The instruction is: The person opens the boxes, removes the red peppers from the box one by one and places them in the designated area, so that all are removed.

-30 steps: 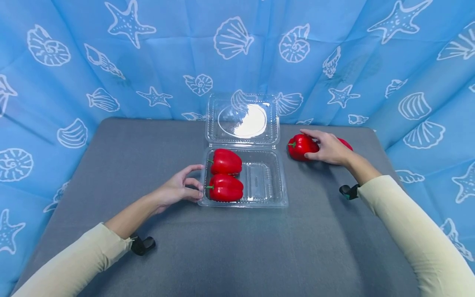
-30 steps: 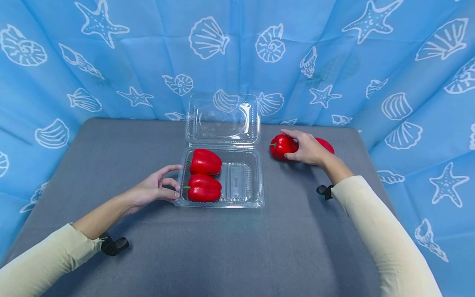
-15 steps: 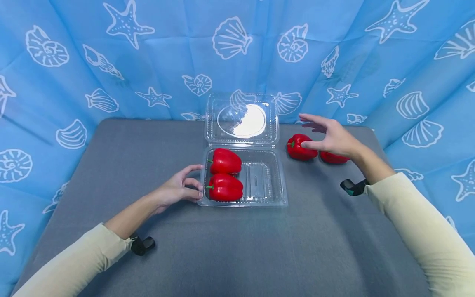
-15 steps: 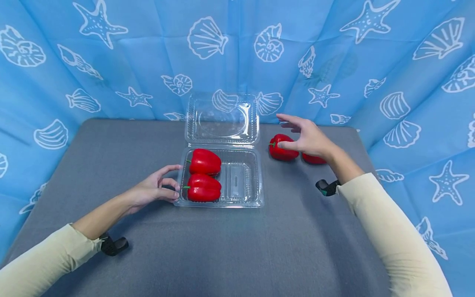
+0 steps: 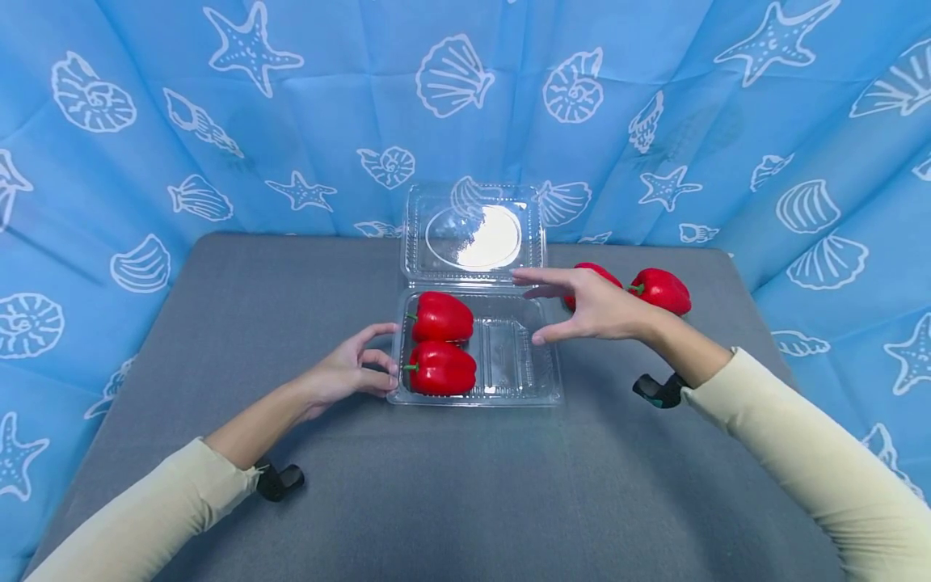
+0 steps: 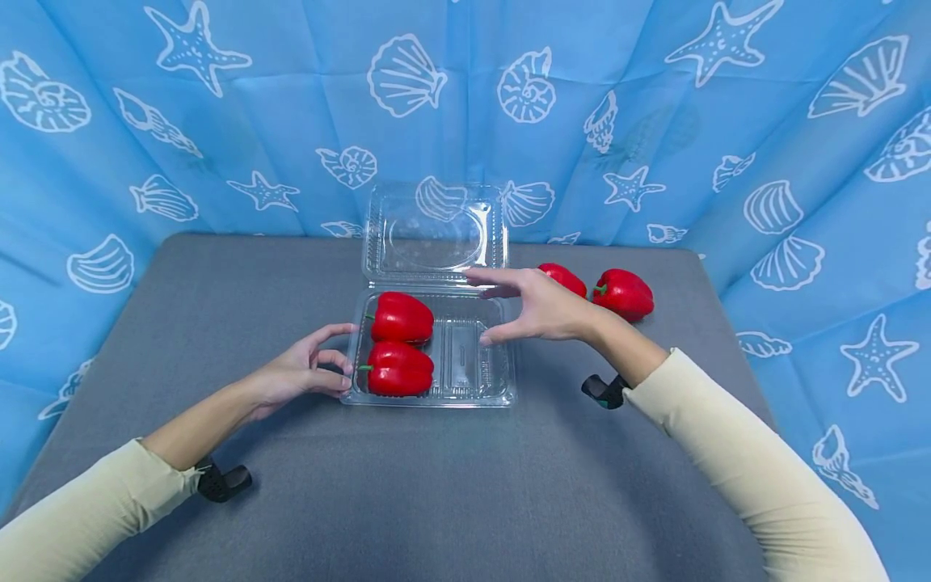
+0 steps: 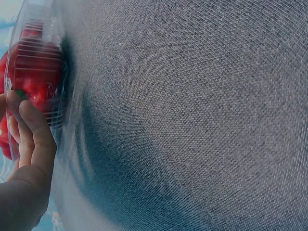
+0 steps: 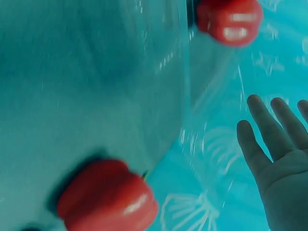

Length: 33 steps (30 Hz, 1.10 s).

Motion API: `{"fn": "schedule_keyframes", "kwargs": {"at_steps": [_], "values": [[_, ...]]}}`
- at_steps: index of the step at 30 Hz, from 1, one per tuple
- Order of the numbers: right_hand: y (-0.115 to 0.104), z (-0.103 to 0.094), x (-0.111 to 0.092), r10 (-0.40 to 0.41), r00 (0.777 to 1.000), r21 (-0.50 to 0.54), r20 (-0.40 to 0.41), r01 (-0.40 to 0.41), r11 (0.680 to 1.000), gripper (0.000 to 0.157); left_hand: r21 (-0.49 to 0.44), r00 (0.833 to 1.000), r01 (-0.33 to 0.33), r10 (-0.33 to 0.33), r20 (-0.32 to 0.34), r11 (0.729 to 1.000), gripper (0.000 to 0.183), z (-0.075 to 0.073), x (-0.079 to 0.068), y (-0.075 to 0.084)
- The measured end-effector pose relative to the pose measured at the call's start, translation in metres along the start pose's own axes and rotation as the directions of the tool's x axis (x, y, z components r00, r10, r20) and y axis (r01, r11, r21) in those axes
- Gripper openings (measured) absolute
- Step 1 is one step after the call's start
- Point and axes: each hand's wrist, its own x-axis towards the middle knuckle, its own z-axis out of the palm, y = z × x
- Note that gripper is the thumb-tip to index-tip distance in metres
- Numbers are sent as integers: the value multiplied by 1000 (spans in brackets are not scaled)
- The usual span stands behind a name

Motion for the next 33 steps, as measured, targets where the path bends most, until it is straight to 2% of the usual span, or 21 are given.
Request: {"fn": "schedule_keyframes", "kwargs": {"at_steps": [6, 10, 19, 29, 33], "values": [[-8, 20, 10, -11, 993, 69, 114, 3, 998, 87, 1, 1000, 3, -3, -4, 1000, 81, 0, 0, 0], [-9, 34, 17, -58, 986, 122, 154, 39, 992, 84, 5, 1000, 10, -10, -9, 1000, 80, 0, 1, -1], [-6, 62, 30, -134, 965, 165, 224, 98, 981, 79, 0, 1000, 8, -8, -1, 1000, 80, -1, 1, -1], [-3, 79, 39, -124, 951, 196, 284, 69, 978, 78, -3, 1000, -2, 2, 4, 1000, 80, -1, 0, -2], [-3, 85, 41, -103, 950, 174, 294, 52, 983, 79, -4, 1000, 0, 0, 4, 1000, 79, -1, 1, -2]]}}
